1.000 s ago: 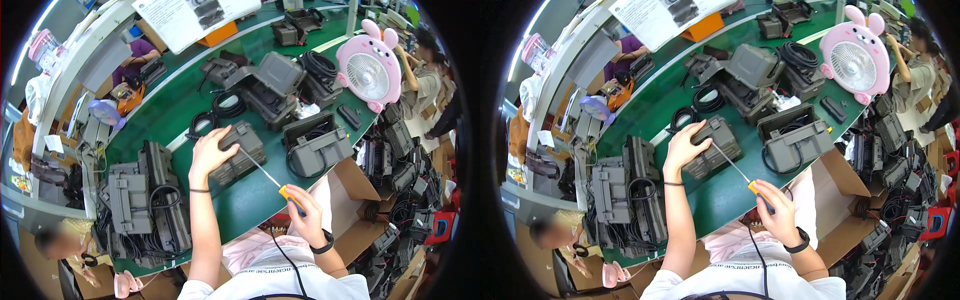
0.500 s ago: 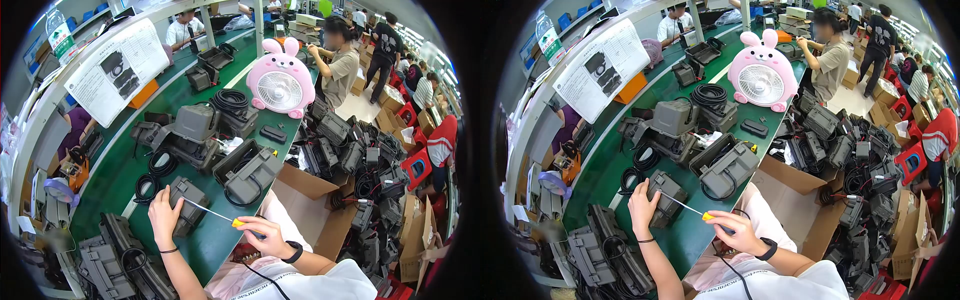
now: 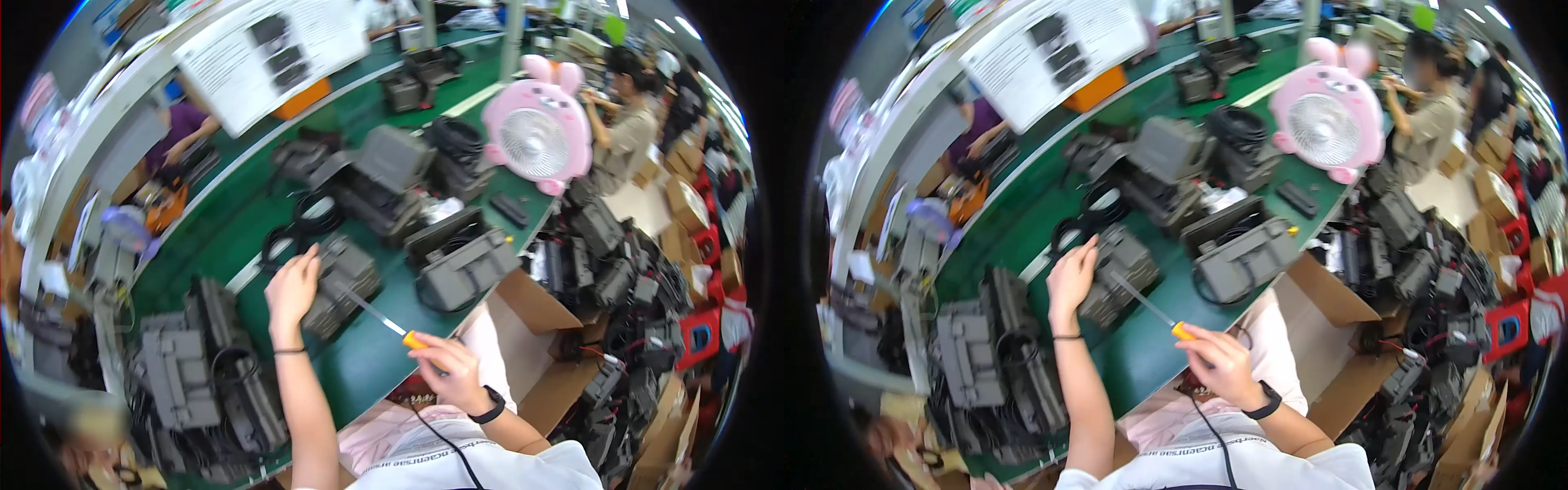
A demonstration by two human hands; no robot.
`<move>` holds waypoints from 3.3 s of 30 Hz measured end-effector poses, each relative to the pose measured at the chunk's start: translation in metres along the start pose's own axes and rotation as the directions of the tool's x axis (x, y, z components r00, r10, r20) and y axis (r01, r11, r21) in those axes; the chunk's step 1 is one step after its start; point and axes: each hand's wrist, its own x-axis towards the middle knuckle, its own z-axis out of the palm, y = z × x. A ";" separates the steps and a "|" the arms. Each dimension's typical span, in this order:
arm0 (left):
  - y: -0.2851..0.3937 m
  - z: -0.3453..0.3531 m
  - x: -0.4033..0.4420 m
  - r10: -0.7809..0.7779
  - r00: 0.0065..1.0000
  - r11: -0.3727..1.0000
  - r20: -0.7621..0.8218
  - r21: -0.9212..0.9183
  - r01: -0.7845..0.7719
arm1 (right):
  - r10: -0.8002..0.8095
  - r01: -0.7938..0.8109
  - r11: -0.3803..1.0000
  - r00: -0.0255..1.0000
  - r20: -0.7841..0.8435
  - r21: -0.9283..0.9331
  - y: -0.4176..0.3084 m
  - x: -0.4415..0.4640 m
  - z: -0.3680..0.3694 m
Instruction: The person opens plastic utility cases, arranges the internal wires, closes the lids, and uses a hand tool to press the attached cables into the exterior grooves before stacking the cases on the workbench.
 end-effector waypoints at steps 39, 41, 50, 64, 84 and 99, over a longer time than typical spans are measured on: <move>0.014 0.000 -0.015 -0.260 0.962 0.961 -0.084 -0.118 0.250 | 0.172 -0.227 0.934 0.962 0.211 0.275 -0.012 -0.004 0.002; 0.012 0.002 -0.015 -0.255 0.964 0.962 -0.072 -0.119 0.245 | 0.132 -0.175 0.968 0.964 0.231 0.177 -0.019 -0.002 0.001; 0.008 0.004 -0.016 -0.197 0.976 0.973 -0.098 -0.139 0.182 | -0.082 0.139 0.973 0.955 0.283 -0.186 0.000 -0.017 0.018; 0.010 0.014 -0.021 -0.138 0.957 0.984 -0.253 -0.142 0.104 | 0.470 -0.785 0.122 0.584 0.661 0.607 -0.007 -0.028 0.034; -0.060 0.001 0.076 -0.064 0.778 0.980 0.625 -0.109 0.168 | 0.109 -0.107 0.958 0.994 0.007 0.266 0.045 -0.066 0.028; -0.027 -0.003 -0.014 0.074 0.934 0.995 0.349 -0.094 -0.044 | 0.237 -0.215 0.904 0.972 -0.013 0.371 0.062 -0.045 0.055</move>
